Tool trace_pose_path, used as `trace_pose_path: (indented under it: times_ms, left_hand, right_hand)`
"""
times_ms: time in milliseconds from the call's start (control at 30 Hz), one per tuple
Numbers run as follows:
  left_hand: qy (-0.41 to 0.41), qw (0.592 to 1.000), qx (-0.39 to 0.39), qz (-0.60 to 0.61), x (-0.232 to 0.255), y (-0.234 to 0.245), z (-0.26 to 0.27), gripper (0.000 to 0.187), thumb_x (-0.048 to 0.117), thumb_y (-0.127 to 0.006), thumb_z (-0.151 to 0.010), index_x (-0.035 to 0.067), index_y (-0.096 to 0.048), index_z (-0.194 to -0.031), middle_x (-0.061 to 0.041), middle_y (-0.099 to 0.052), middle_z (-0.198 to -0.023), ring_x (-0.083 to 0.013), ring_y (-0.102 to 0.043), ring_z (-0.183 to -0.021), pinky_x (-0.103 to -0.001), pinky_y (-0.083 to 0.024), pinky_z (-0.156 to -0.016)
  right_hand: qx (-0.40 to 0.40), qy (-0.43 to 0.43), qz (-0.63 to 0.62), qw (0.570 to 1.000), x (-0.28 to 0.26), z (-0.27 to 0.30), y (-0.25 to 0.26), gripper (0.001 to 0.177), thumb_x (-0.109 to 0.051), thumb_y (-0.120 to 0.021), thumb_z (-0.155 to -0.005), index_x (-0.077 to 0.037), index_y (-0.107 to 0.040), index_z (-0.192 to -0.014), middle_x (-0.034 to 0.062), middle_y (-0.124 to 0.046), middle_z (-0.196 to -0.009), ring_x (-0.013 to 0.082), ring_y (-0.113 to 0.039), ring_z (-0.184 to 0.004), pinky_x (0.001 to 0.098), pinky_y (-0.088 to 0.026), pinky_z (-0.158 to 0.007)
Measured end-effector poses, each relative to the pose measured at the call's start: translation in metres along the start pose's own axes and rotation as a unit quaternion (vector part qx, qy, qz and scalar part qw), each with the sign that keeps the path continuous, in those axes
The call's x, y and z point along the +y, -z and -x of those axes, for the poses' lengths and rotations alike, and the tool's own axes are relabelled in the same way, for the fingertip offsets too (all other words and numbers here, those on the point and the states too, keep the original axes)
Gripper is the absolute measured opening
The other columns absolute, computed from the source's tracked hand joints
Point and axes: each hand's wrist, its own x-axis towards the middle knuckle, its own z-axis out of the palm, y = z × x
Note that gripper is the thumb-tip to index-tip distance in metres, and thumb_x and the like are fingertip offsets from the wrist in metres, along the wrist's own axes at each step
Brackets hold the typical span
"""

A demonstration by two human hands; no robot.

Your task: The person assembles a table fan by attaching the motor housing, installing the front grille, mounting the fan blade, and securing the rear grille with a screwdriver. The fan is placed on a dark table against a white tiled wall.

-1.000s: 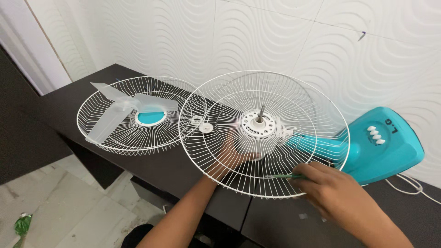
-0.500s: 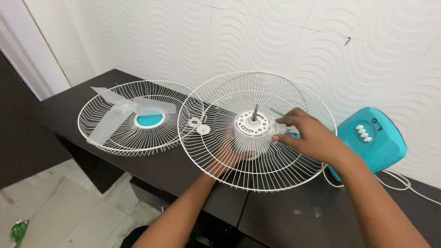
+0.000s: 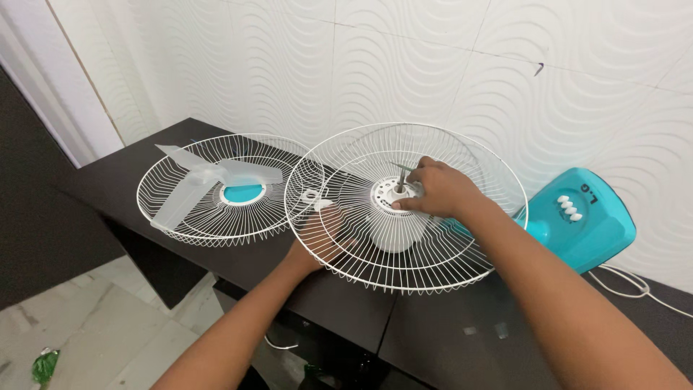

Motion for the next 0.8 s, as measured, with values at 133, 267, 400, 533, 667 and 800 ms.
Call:
trace_pose_path:
  times_ms: [133, 267, 400, 533, 667, 800]
  left_hand:
    - [0.008, 0.998, -0.035, 0.047, -0.033, 0.022, 0.008, 0.060, 0.028, -0.069, -0.090, 0.005, -0.051, -0.144, -0.019, -0.055, -0.145, -0.0367, -0.052, -0.134, -0.048, -0.040, -0.113]
    - [0.127, 0.984, -0.086, 0.096, -0.040, 0.055, 0.007, 0.051, 0.022, -0.067, -0.092, 0.010, -0.054, -0.140, -0.015, -0.059, -0.140, -0.0351, -0.056, -0.130, -0.044, -0.046, -0.108]
    - [0.202, 0.958, -0.036, 0.201, -0.045, 0.072, 0.003, 0.045, 0.021, -0.067, -0.096, 0.010, -0.055, -0.138, -0.014, -0.063, -0.135, -0.0336, -0.061, -0.126, -0.043, -0.050, -0.105]
    - [0.187, 0.968, 0.009, 0.168, -0.055, 0.051, -0.007, 0.055, 0.010, -0.068, -0.082, 0.006, -0.053, -0.135, -0.020, -0.059, -0.133, -0.0387, -0.057, -0.122, -0.046, -0.047, -0.101]
    - [0.085, 0.988, 0.062, 0.116, -0.073, 0.026, -0.012, 0.054, 0.001, -0.059, -0.081, 0.004, -0.058, -0.135, -0.021, -0.063, -0.130, -0.0386, -0.060, -0.120, -0.046, -0.048, -0.102]
    - [0.071, 0.995, -0.034, 0.062, -0.091, 0.006, -0.020, 0.026, 0.007, -0.063, -0.089, 0.006, -0.066, -0.115, -0.017, -0.068, -0.115, -0.0362, -0.066, -0.108, -0.047, -0.052, -0.095]
  right_hand:
    - [-0.001, -0.026, 0.003, 1.000, -0.004, -0.001, 0.004, 0.079, -0.068, -0.080, -0.067, -0.010, -0.074, -0.120, 0.0082, -0.063, -0.124, 0.0285, -0.060, -0.123, 0.0442, -0.052, -0.100]
    - [0.003, -0.040, -0.013, 0.999, -0.005, 0.000, 0.002, 0.080, -0.069, -0.081, -0.065, -0.010, -0.074, -0.118, 0.0076, -0.062, -0.125, 0.0284, -0.060, -0.123, 0.0457, -0.053, -0.097]
    - [0.015, -0.031, -0.027, 0.999, -0.003, 0.002, -0.001, 0.078, -0.067, -0.083, -0.065, -0.009, -0.075, -0.118, 0.0084, -0.062, -0.124, 0.0293, -0.060, -0.123, 0.0461, -0.053, -0.097]
    - [0.016, -0.036, -0.042, 0.998, -0.002, 0.000, -0.003, 0.077, -0.065, -0.084, -0.064, -0.010, -0.075, -0.116, 0.0079, -0.062, -0.126, 0.0292, -0.060, -0.124, 0.0458, -0.052, -0.098]
    - [0.016, -0.040, -0.062, 0.997, 0.000, 0.000, -0.003, 0.077, -0.065, -0.084, -0.064, -0.010, -0.075, -0.117, 0.0090, -0.062, -0.126, 0.0306, -0.060, -0.124, 0.0460, -0.051, -0.100]
    - [0.020, -0.034, -0.061, 0.997, 0.001, 0.000, -0.004, 0.078, -0.065, -0.084, -0.065, -0.009, -0.075, -0.117, 0.0099, -0.062, -0.126, 0.0306, -0.059, -0.124, 0.0458, -0.051, -0.100]
